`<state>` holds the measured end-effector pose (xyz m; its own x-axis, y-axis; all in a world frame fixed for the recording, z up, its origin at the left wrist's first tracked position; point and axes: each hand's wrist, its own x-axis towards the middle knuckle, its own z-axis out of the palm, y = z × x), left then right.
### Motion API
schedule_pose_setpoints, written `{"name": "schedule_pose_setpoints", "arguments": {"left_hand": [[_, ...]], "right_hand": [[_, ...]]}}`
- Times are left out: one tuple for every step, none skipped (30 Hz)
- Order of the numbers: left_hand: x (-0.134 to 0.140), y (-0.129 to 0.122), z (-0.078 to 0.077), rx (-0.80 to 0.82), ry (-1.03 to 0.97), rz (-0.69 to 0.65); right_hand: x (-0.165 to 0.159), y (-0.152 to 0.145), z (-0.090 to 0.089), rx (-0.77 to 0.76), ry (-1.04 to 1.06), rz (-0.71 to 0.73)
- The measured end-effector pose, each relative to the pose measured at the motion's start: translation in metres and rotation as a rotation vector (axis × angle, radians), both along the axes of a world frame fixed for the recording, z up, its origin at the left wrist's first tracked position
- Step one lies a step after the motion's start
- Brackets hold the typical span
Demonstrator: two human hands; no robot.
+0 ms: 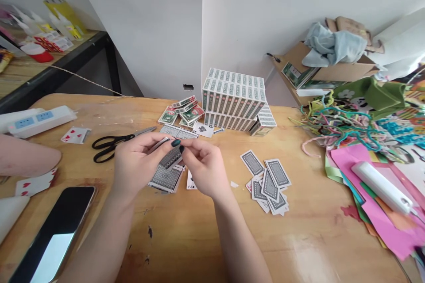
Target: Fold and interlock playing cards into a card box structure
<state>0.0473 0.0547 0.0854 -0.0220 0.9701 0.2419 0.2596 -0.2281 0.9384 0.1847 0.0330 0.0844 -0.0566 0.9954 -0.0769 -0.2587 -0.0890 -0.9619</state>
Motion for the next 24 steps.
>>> {"name": "schedule_pose_setpoints", "arguments": {"left_hand": [[0.000, 0.000, 0.000, 0.000, -0.019, 0.022], [0.001, 0.000, -0.001, -0.005, -0.043, 0.041], [0.002, -0.001, -0.001, -0.011, -0.070, 0.057], [0.003, -0.001, -0.001, -0.016, -0.091, 0.072], [0.004, -0.001, -0.001, -0.018, -0.102, 0.090], [0.004, -0.001, -0.001, -0.012, -0.103, 0.115], [0.005, -0.002, -0.001, 0.000, -0.098, 0.147], [0.005, -0.002, -0.001, 0.016, -0.090, 0.187], [0.006, -0.003, -0.001, 0.032, -0.079, 0.225], [0.006, -0.003, 0.000, 0.045, -0.068, 0.256], [0.007, -0.004, 0.000, 0.057, -0.060, 0.280], [0.008, -0.004, 0.001, 0.063, -0.054, 0.296], [0.008, -0.005, 0.002, 0.061, -0.048, 0.300], [0.008, -0.005, 0.003, 0.053, -0.042, 0.295], [0.008, -0.004, 0.004, 0.040, -0.032, 0.280], [0.007, -0.003, 0.004, 0.022, -0.021, 0.262], [0.005, -0.001, 0.004, -0.001, -0.006, 0.233], [0.003, 0.000, 0.004, -0.025, 0.010, 0.196], [0.000, 0.002, 0.003, -0.044, 0.024, 0.161], [-0.002, 0.004, 0.002, -0.058, 0.038, 0.125], [-0.004, 0.006, 0.001, -0.063, 0.051, 0.095], [-0.006, 0.007, -0.001, -0.066, 0.063, 0.067], [-0.006, 0.008, -0.002, -0.068, 0.076, 0.037], [-0.006, 0.008, -0.003, -0.071, 0.084, 0.005]], "right_hand": [[0.000, -0.001, 0.001, -0.004, 0.022, 0.008], [0.000, -0.001, 0.002, -0.009, 0.049, 0.023], [-0.001, -0.002, 0.004, -0.013, 0.076, 0.043], [-0.002, -0.002, 0.005, -0.014, 0.096, 0.070], [-0.002, -0.003, 0.006, -0.013, 0.107, 0.099], [-0.003, -0.003, 0.006, -0.010, 0.112, 0.123], [-0.004, -0.004, 0.007, -0.008, 0.113, 0.143], [-0.004, -0.004, 0.007, -0.007, 0.112, 0.158], [-0.005, -0.004, 0.007, -0.008, 0.113, 0.172], [-0.005, -0.004, 0.006, -0.012, 0.117, 0.189], [-0.004, -0.004, 0.006, -0.019, 0.126, 0.209], [-0.003, -0.004, 0.006, -0.029, 0.140, 0.231], [-0.002, -0.004, 0.005, -0.039, 0.159, 0.252], [0.000, -0.003, 0.005, -0.049, 0.181, 0.271], [0.003, -0.003, 0.005, -0.061, 0.200, 0.287], [0.006, -0.002, 0.004, -0.072, 0.211, 0.294], [0.010, -0.001, 0.004, -0.084, 0.208, 0.286], [0.013, 0.000, 0.003, -0.096, 0.199, 0.271], [0.016, 0.000, 0.003, -0.106, 0.187, 0.259], [0.019, 0.001, 0.002, -0.112, 0.179, 0.256], [0.022, 0.002, 0.002, -0.116, 0.174, 0.262], [0.023, 0.002, 0.002, -0.118, 0.169, 0.276], [0.024, 0.003, 0.001, -0.121, 0.160, 0.293], [0.024, 0.004, 0.000, -0.124, 0.140, 0.300]]}}
